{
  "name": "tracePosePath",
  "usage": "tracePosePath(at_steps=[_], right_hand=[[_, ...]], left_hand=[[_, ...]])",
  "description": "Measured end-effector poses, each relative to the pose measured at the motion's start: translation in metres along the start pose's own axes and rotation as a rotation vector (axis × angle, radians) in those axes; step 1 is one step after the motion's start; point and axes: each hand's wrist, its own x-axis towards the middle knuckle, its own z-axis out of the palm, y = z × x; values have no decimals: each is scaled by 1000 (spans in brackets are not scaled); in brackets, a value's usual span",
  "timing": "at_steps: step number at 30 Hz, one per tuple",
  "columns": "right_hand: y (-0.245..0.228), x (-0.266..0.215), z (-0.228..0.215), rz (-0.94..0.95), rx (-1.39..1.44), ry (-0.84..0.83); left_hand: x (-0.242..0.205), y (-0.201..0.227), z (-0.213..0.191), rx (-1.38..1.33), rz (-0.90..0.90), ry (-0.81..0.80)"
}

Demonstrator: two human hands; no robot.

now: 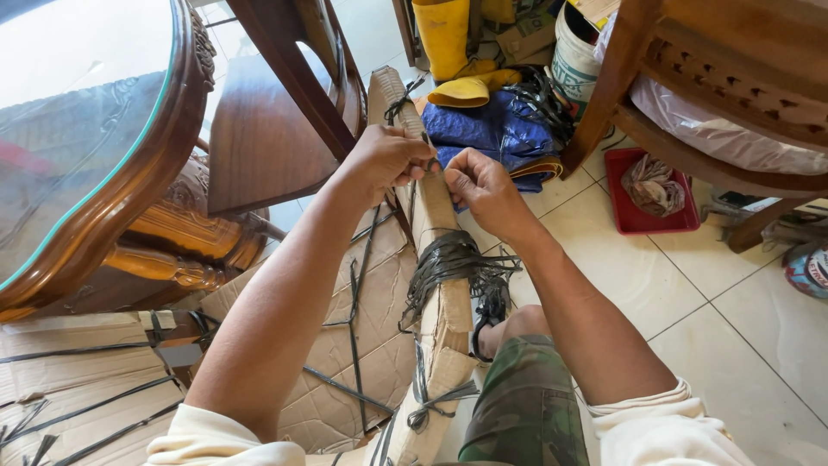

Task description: Tying and wrapping black plastic strips around a cardboard frame to secure furniture components.

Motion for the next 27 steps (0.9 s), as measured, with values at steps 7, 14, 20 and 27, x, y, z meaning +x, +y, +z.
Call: tracePosePath(at_steps=[7, 14, 20, 27], right_hand=[[-20, -7, 2, -60, -113, -32], [-11, -8, -2, -10, -60, -22], [5, -3, -2, 14, -2, 12], [-14, -1, 4, 21, 75, 10]], left_hand=[[11, -12, -2, -12, -16, -8], [8, -12, -8, 13, 30, -82], [13, -13, -9, 242, 213, -109], [12, -8, 10, 1259, 1032, -92]])
